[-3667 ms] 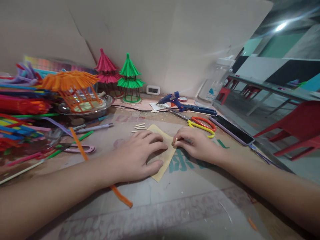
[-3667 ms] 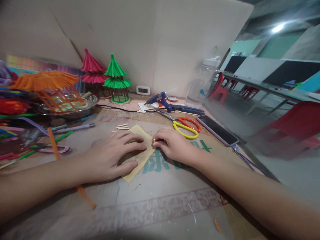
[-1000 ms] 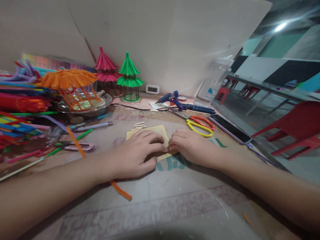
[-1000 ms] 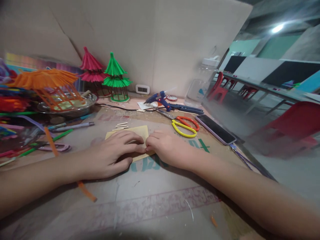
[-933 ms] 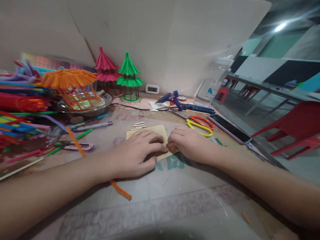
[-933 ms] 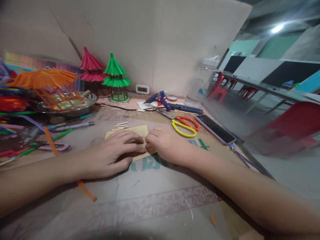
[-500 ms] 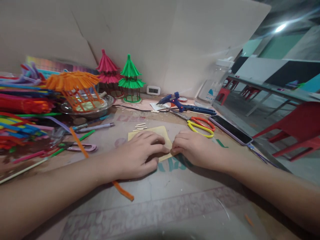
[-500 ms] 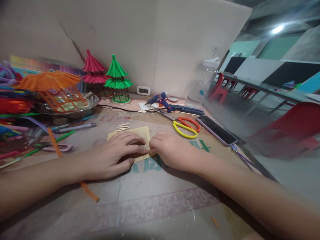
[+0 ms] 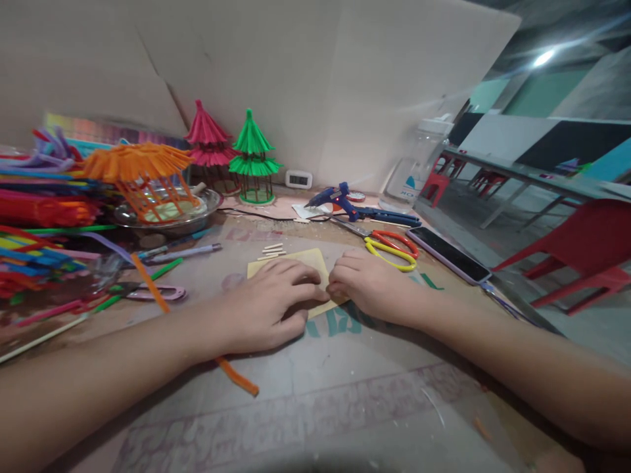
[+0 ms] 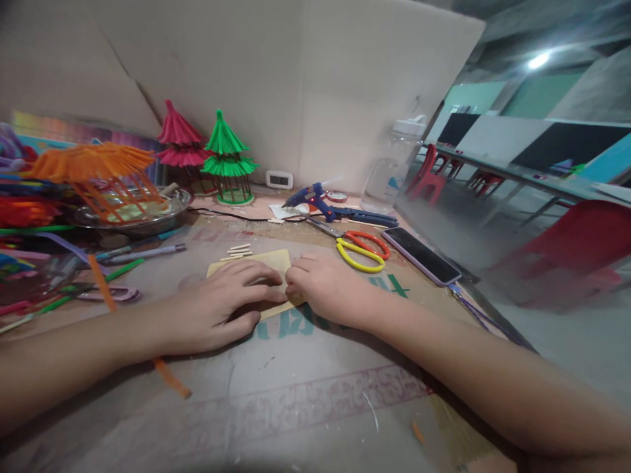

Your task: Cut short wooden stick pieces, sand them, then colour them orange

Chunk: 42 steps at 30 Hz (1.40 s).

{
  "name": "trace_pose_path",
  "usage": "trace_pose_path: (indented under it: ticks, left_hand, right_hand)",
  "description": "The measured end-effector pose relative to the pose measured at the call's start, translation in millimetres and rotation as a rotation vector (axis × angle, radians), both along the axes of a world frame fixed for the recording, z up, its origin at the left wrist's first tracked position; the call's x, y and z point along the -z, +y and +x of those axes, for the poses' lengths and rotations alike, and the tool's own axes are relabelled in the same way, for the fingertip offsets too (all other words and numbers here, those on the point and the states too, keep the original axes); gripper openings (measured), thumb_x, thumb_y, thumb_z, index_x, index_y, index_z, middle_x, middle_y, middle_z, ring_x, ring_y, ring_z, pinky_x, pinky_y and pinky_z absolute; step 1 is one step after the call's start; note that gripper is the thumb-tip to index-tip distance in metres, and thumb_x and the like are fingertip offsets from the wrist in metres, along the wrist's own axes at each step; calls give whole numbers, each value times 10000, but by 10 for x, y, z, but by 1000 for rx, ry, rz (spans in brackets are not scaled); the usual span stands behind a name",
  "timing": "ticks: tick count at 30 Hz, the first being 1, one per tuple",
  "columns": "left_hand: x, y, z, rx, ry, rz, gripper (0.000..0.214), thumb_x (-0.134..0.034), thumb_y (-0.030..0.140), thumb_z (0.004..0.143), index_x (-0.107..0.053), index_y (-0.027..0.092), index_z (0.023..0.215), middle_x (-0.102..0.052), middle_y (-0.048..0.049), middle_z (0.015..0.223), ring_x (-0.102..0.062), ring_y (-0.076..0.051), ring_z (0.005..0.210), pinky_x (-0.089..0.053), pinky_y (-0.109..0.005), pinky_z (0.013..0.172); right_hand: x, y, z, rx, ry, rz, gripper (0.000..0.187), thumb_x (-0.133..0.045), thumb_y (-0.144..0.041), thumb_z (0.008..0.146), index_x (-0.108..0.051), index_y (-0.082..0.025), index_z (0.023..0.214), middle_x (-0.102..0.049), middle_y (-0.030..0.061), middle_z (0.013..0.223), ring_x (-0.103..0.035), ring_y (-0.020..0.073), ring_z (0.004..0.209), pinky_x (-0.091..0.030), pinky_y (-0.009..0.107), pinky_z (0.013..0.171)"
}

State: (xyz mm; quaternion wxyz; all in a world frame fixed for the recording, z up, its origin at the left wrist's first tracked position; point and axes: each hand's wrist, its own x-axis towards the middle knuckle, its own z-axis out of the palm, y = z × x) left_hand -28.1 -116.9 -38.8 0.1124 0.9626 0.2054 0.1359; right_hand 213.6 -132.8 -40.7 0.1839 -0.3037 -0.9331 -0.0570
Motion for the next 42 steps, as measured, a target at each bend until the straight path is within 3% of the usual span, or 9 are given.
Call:
trace_pose_path:
  ticks: [4,9,14,19,23,28,33,38,42]
  left_hand:
    - [-6,-3,-5,18,-19,-1,390,-531,161,855,-671,260,1206,-603,-68,1257,-527,-278,1215,-388,-461,1091]
    - [-17,-10,7,-3,-1,-11,403,-519,156,859,-671,280,1211,-607,-61,1247,-531,-268,1209,-391,-466,1082]
    - [-10,-4,-2,20,-17,-7,383,-531,162,853,-672,260,1195,-607,-67,1254,-528,-277,1216,-389,-464,1091]
    - [0,-2,-6,13,-23,-2,377,-528,167,865,-672,269,1199,-607,-67,1245,-537,-276,1200,-397,-465,1082]
    - [-9,-9,-4,17,-9,-4,378,-530,163,861,-671,259,1198,-601,-75,1246,-528,-273,1209,-389,-462,1087]
    - [-1,-4,-7,8,-9,5,396,-516,162,866,-665,270,1216,-602,-74,1247,-523,-271,1206,-389,-466,1081]
    - [-4,1,-10,24,-13,-2,398,-521,163,865,-664,265,1223,-601,-73,1256,-522,-273,1206,-385,-472,1085]
    - [-7,2,-6,7,0,1,382,-516,172,871,-670,269,1207,-604,-75,1235,-527,-276,1193,-389,-484,1076]
    - [1,6,0,21,-21,4,391,-517,162,861,-667,267,1206,-607,-74,1244,-528,-277,1194,-393,-478,1078]
  right_hand:
    - [-34,-30,1,34,-20,-151,198,-535,-75,940,-679,-150,827,-653,44,790,-547,182,766,-396,286,718]
    - [-5,-7,-6,-6,-7,-3,205,-528,-102,946,-661,-142,795,-635,53,753,-501,191,727,-380,305,702]
    - [21,0,10,21,-9,-112,195,-526,-76,939,-668,-151,828,-649,42,787,-532,184,761,-389,291,717]
    - [15,41,5,12,-6,-8,180,-557,-108,933,-654,-148,787,-640,51,750,-508,190,727,-379,302,706]
    - [-28,3,-8,51,-24,-140,193,-546,-76,923,-656,-151,783,-645,38,758,-537,178,741,-385,285,704]
    - [-8,8,-7,14,-12,6,184,-544,-100,928,-650,-145,785,-636,50,744,-499,185,717,-368,298,690]
    - [3,2,-1,34,-15,-100,205,-528,-101,955,-651,-157,800,-647,35,764,-522,174,740,-382,287,715]
    - [24,44,-11,-1,1,9,191,-548,-116,947,-649,-150,789,-636,46,750,-497,185,724,-363,303,695]
    - [-10,14,-15,30,-15,-114,189,-549,-113,952,-665,-155,808,-658,42,775,-534,180,747,-379,297,715]
